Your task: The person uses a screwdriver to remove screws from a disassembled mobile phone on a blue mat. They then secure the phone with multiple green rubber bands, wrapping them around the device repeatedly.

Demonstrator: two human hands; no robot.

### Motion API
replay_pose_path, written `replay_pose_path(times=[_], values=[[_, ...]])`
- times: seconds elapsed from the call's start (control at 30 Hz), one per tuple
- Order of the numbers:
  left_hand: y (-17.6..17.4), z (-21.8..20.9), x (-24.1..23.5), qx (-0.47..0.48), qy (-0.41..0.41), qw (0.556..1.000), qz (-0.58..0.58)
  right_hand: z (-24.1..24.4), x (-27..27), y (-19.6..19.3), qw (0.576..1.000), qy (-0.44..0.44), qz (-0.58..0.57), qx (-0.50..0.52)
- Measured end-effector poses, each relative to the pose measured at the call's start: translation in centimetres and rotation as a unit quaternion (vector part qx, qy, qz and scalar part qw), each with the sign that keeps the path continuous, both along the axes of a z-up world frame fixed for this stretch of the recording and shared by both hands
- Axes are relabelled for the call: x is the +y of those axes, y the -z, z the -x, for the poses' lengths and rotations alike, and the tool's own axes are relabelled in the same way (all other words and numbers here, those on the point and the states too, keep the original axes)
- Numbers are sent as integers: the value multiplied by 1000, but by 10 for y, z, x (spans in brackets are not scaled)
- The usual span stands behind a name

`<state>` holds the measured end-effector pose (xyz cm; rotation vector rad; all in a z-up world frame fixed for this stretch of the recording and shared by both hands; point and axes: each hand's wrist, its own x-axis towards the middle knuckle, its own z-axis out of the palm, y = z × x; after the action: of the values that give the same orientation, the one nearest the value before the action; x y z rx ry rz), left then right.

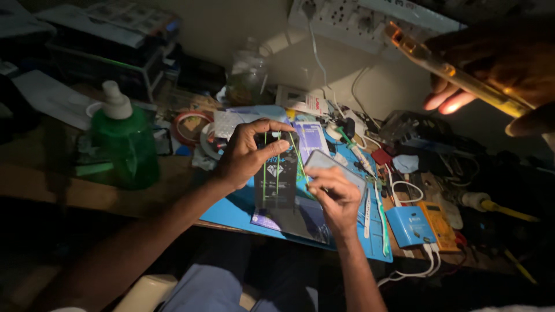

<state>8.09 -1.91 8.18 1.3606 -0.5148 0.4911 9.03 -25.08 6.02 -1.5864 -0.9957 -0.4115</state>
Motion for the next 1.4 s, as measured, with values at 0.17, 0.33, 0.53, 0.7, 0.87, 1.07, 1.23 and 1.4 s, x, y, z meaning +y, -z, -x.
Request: replay_pose_path(times=[0.17,0.33,0.53,0.7,0.87,1.07,1.23,1.4], values=[[-4,-9,15,82,99,983,135,8,-15,20,998,28,40,35],[0,-22,37,158,104,949,253,60,-12,25,989,99,105,-13],[10,-27,34,138,110,956,236,91,21,45,951,117,-45,283],[18,-26,24,139,127,968,167,74,27,57,924,40,-59,376],[19,2,-1,154,36,960,231,77,41,58,908,29,-139,393],[50,56,-43,200,50,947,247,83,50,60,905,53,-150,395],[57,39,-39,190,43,936,294,103,36,66,909,150,-64,384],[34,21,4,212,28,921,326,162,-32,158,979,163,115,-42]])
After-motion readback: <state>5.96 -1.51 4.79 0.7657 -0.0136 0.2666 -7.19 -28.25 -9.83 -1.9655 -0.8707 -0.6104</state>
